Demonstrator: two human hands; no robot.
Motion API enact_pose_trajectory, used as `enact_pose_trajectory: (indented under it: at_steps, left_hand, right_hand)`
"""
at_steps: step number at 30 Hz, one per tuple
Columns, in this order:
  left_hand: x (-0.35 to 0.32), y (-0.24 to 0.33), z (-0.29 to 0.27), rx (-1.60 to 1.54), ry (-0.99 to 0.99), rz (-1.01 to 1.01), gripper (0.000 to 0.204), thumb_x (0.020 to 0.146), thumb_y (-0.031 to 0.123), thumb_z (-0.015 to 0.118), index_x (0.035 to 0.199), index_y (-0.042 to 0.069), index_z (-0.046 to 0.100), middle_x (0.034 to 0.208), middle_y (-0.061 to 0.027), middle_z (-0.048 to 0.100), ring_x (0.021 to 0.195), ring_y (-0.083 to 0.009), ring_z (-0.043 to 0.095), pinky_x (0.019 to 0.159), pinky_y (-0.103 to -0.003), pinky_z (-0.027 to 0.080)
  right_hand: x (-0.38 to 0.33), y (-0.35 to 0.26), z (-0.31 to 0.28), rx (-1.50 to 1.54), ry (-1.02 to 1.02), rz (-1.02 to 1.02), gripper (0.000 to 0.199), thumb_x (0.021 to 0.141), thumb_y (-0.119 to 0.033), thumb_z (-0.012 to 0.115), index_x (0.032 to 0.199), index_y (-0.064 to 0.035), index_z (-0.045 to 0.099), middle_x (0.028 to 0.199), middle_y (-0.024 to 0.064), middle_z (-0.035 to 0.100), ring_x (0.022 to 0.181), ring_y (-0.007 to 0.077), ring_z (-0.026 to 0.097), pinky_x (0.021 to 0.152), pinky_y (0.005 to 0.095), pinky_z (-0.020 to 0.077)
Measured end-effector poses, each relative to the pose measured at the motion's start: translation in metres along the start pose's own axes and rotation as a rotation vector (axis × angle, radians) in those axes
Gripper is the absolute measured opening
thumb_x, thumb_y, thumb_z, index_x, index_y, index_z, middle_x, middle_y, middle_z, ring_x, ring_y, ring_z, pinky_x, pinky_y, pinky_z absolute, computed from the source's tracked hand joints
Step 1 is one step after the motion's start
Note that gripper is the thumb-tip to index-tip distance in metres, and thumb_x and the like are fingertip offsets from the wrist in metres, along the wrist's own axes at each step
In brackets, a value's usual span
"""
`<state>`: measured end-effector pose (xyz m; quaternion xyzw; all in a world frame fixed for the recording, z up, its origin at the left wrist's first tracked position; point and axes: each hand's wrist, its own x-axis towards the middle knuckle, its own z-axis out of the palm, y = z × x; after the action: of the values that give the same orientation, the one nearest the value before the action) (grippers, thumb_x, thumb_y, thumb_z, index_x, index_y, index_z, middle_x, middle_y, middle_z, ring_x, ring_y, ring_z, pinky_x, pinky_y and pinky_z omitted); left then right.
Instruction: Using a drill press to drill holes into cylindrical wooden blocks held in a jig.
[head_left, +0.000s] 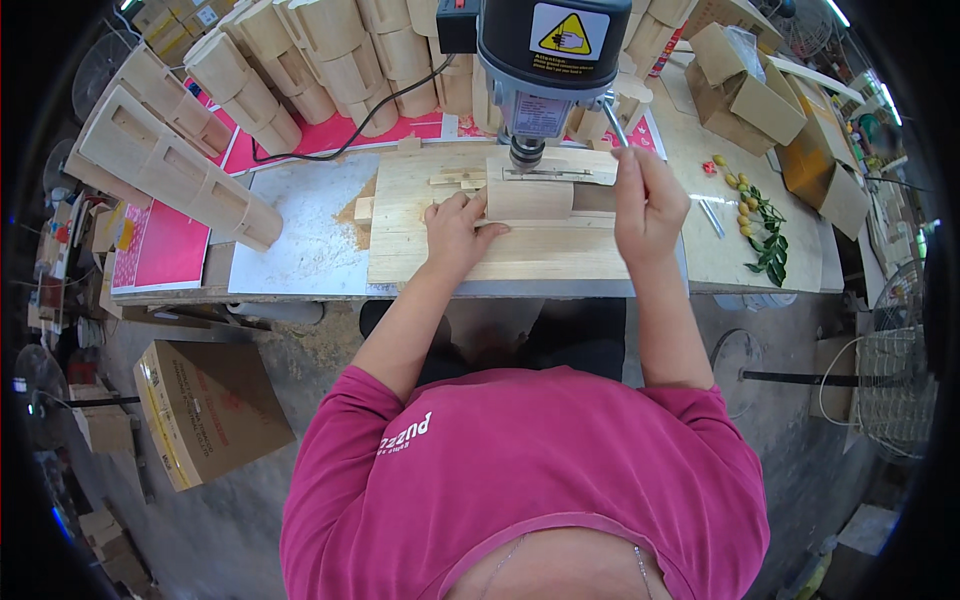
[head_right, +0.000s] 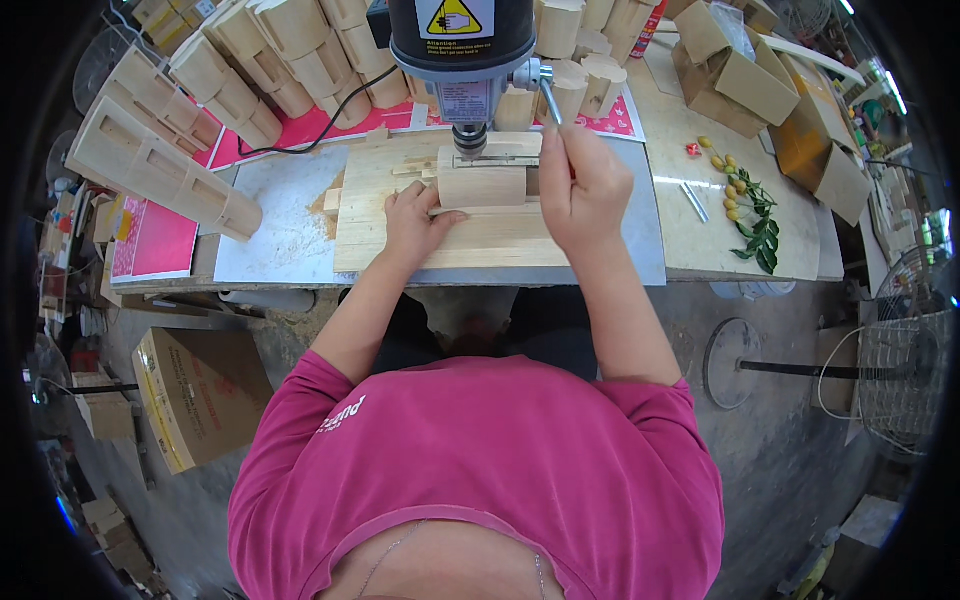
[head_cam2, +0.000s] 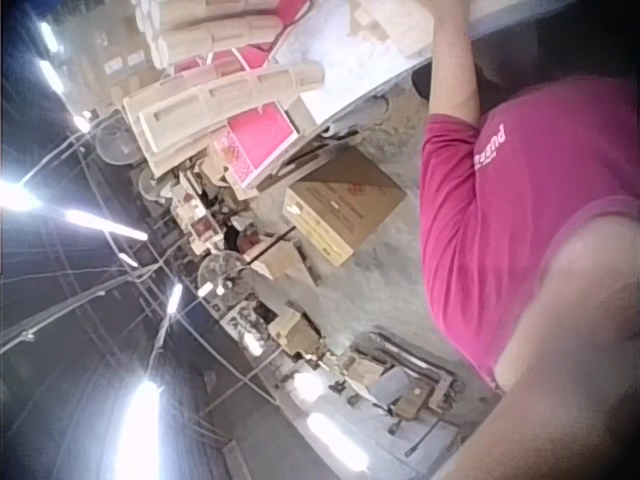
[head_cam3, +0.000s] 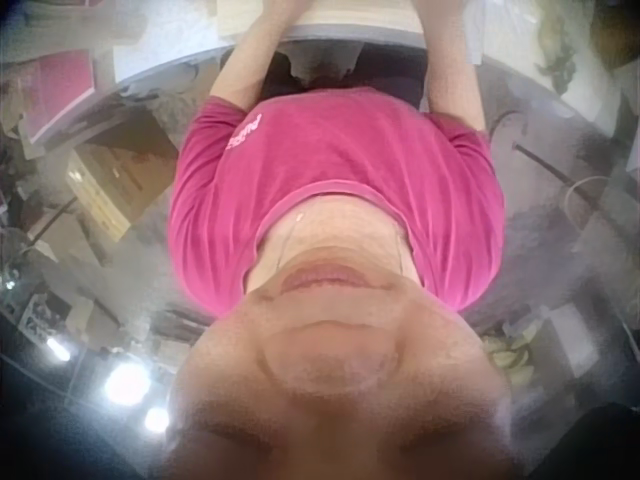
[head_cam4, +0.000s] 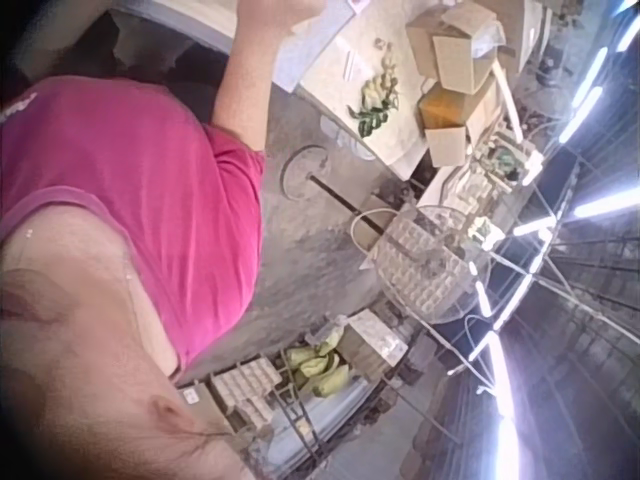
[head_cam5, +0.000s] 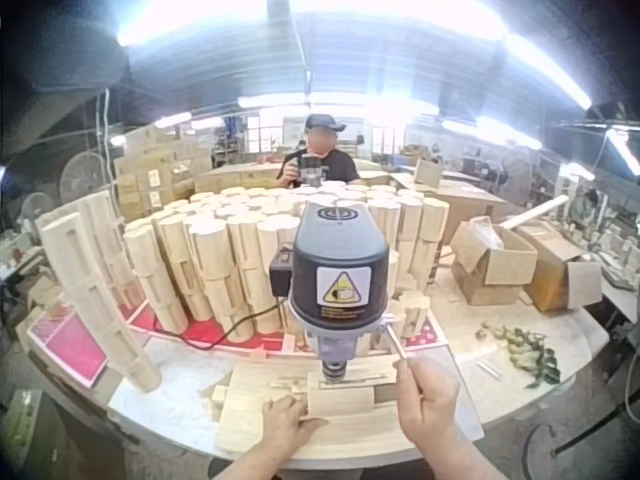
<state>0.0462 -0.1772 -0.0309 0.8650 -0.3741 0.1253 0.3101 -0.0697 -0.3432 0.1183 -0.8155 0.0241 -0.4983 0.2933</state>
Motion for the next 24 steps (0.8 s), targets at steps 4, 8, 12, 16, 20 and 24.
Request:
enact_pose_trajectory:
  at_steps: [4, 8, 12, 16, 20, 24]
  left_hand:
    - [-0.005, -0.009, 0.003, -0.001, 0.085, 0.021, 0.048, 0.06, 0.038, 0.074, 0.099, 0.014, 0.062, 0.074, -0.0039, 0.053, 0.076, -0.0229, 0.053, 0.068, -0.039, 0.033]
    - [-0.004, -0.002, 0.013, -0.023, 0.114, 0.047, 0.048, 0.059, 0.039, 0.075, 0.096, 0.012, 0.063, 0.076, -0.0051, 0.053, 0.077, -0.0233, 0.053, 0.068, -0.04, 0.033]
    - [-0.008, 0.002, 0.009, -0.087, 0.099, -0.002, 0.056, 0.06, 0.04, 0.074, 0.109, 0.016, 0.061, 0.077, -0.002, 0.053, 0.078, -0.0196, 0.052, 0.071, -0.037, 0.031]
    - [-0.011, -0.001, 0.005, -0.067, 0.061, -0.04, 0.059, 0.06, 0.039, 0.074, 0.113, 0.02, 0.059, 0.077, -0.0004, 0.053, 0.077, -0.0182, 0.051, 0.072, -0.035, 0.029]
    - [-0.012, -0.003, 0.005, -0.064, 0.061, -0.056, 0.058, 0.061, 0.038, 0.075, 0.114, 0.02, 0.059, 0.077, -0.0005, 0.053, 0.078, -0.0182, 0.051, 0.072, -0.035, 0.029]
    - [-0.008, 0.004, 0.001, -0.105, 0.018, -0.089, 0.058, 0.061, 0.037, 0.075, 0.114, 0.021, 0.059, 0.079, -0.0007, 0.054, 0.081, -0.0176, 0.053, 0.075, -0.035, 0.03]
  right_hand:
    - [-0.032, 0.031, 0.021, 0.056, -0.012, -0.084, 0.004, 0.081, -0.001, 0.054, 0.082, 0.0013, 0.058, 0.062, 0.0116, 0.049, 0.055, 0.0238, 0.048, 0.05, 0.0323, 0.0355]
    - [-0.054, 0.066, 0.037, 0.069, 0.06, -0.139, 0.01, 0.083, 0.0, 0.052, 0.088, 0.0034, 0.06, 0.072, 0.0128, 0.056, 0.064, 0.0235, 0.051, 0.057, 0.0315, 0.0388]
    - [-0.052, 0.058, 0.03, 0.127, 0.018, -0.123, 0.011, 0.084, 0.0, 0.05, 0.087, 0.0044, 0.059, 0.071, 0.0121, 0.054, 0.063, 0.0212, 0.05, 0.056, 0.0301, 0.0383]
    - [-0.017, 0.064, 0.002, 0.0, -0.025, -0.084, 0.015, 0.089, -0.004, 0.047, 0.081, 0.0033, 0.057, 0.059, 0.0075, 0.045, 0.055, 0.0138, 0.042, 0.053, 0.0267, 0.0362]
    - [0.082, 0.012, 0.004, 0.011, 0.01, -0.055, 0.023, 0.091, -0.02, 0.051, 0.084, 0.001, 0.056, 0.062, 0.005, 0.05, 0.057, 0.013, 0.044, 0.055, 0.0252, 0.0381]
    - [0.143, 0.057, 0.023, -0.088, -0.072, 0.023, 0.032, 0.093, -0.03, 0.047, 0.087, 0.0, 0.057, 0.069, 0.006, 0.053, 0.063, 0.0116, 0.047, 0.059, 0.0258, 0.0395]
